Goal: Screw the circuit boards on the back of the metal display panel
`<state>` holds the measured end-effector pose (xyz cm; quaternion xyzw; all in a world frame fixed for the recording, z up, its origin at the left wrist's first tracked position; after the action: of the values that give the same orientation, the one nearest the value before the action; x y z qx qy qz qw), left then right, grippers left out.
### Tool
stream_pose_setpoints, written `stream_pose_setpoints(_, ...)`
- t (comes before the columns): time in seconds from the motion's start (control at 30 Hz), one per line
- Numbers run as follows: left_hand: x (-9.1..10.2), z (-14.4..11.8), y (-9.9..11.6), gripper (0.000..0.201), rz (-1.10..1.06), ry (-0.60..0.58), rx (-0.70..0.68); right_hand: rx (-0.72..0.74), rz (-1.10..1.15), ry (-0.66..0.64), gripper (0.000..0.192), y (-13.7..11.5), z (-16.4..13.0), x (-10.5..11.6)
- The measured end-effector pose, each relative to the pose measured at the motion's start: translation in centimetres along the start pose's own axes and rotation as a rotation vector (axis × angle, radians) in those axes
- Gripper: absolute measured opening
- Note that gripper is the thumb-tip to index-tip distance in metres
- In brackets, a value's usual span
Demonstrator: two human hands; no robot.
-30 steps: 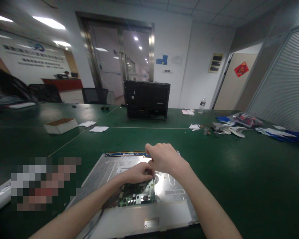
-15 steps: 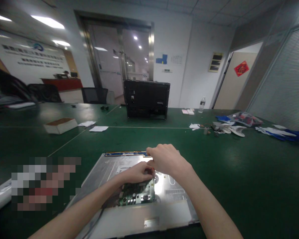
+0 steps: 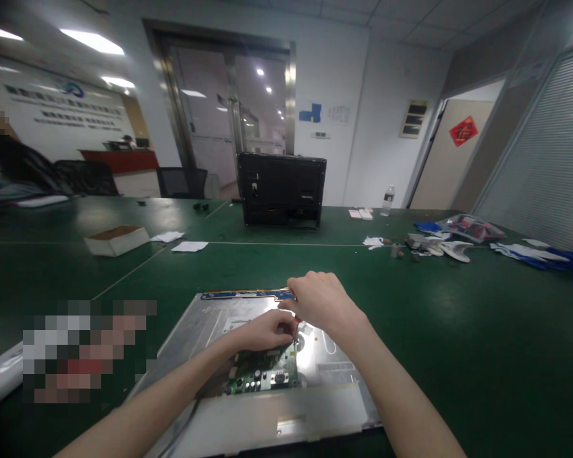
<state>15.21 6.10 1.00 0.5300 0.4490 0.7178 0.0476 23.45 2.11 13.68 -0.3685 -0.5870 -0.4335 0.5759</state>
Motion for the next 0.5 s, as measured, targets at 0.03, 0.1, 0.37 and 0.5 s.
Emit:
stream_pose_setpoints(0.03, -0.01, 0.0, -0.06, 0.014, -0.002, 0.001, 0.009, 0.011, 0.002, -0.002, 0.025, -0.07, 0.03, -0.02)
stream_pose_setpoints(0.1, -0.05, 0.02, -0.22, 0.013, -0.01, 0.002, 0.025, 0.042, 0.011, 0.001, 0.017, -0.16, 0.03, -0.03)
stream_pose_setpoints(0.37, -0.12, 0.02, -0.26, 0.016, -0.011, -0.009, 0.01, 0.161, 0.126, -0.003, 0.03, -0.17, -0.59, -0.08)
stream_pose_setpoints(0.5, -0.06, -0.03, 0.06, 0.016, -0.022, -0.021, -0.013, 0.038, 0.047, 0.009, 0.026, 0.27, -0.29, -0.05)
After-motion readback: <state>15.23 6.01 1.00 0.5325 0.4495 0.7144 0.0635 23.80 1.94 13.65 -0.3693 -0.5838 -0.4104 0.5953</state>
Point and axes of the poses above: each hand's wrist, its own z-axis towards the middle knuckle, its own x-axis out of the back of the hand, y = z × x, the point moved 6 cm from there along z, towards the middle knuckle, and after that the axes turned 1 degree about z, right-handed, at the moved point
